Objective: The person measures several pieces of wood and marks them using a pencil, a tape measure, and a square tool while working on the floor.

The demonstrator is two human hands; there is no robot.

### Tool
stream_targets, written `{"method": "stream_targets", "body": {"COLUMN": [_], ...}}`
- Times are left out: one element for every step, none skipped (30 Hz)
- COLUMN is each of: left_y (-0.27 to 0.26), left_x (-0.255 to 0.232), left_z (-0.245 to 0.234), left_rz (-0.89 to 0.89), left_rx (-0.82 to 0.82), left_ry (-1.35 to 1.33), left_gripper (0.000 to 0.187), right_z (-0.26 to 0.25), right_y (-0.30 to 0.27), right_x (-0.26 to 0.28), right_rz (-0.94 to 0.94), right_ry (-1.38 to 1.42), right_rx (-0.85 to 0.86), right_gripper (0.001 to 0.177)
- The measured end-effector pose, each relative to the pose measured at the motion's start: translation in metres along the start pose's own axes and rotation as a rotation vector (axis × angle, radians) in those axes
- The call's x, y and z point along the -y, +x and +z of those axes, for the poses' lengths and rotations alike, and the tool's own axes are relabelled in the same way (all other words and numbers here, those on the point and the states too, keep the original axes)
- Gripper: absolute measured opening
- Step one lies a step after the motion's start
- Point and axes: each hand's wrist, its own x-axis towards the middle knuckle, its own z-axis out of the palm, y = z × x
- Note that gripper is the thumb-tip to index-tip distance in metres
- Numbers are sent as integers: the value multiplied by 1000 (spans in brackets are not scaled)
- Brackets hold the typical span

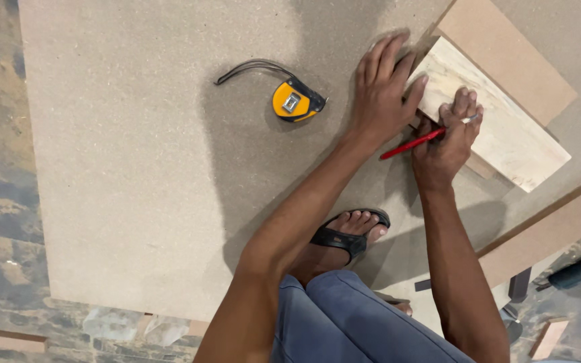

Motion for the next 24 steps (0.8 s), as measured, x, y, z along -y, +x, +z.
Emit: {"method": "stream_targets", "body": {"left_y": [5,7,9,10,9,8,6,4,0,-3,-3,-5,-3,-1,1,5,10,14,17,20,22,22,27,31], "left_x": [-2,-3,-2,-1,1,3,4,5,6,7,7,6,6,6,7,9,11,14,16,19,22,24,24,23], "left_z": [6,9,12,14,15,16,17,17,17,16,17,17,19,21,23,26,30,33,36,37,36,32,31,31], "left_rz": [-11,-22,-23,-24,-26,-18,-12,-7,-11,-14,-12,-16,-14,-12,0,13,28,23,17,12,45,77,117,131], "left_rx": [-5,-10,-3,4,12,3,-4,-12,-3,6,16,22,29,36,37,38,37,63,90,117,119,121,117,142], "left_ry": [2,4,-5,-14,-23,-32,-40,-49,-38,-27,-17,-13,-10,-6,4,14,24,47,70,93,81,67,51,52], "left_gripper": [42,41,40,40,39,40,41,41,42,43,44,43,43,42,43,44,45,44,44,43,44,44,44,46], "right_z": [0,-1,-1,-1,-2,-2,-3,-3,-4,-3,-2,-3,-2,-1,-1,-1,0,1,1,1,1,0,0,0], "right_y": [0,-1,0,0,1,2,2,3,1,-1,-1,-1,0,0,-1,-2,-2,-2,-2,-3,-3,-5,-2,1], "right_x": [0,2,3,3,4,3,4,3,4,5,4,2,1,-1,-2,-3,-4,-5,-6,-6,-5,-3,-3,-4], "right_rz": [0,1,2,8,15,22,29,37,50,45,40,36,19,2,-13,-12,-14,-15,2,19,37,51,61,70], "right_ry": [0,0,-1,1,4,7,8,10,9,14,16,19,5,-9,-25,-18,-12,-6,-9,-12,-17,-12,-9,-6], "right_rx": [-2,-5,-9,-4,2,9,14,19,24,21,12,2,-3,-7,-11,-22,-35,-48,-44,-39,-37,-33,-37,-40], "right_gripper": [26,26,26,27,28,29,28,28,29,29,30,30,31,32,33,33,33,33,33,32,31,32,32,33]}}
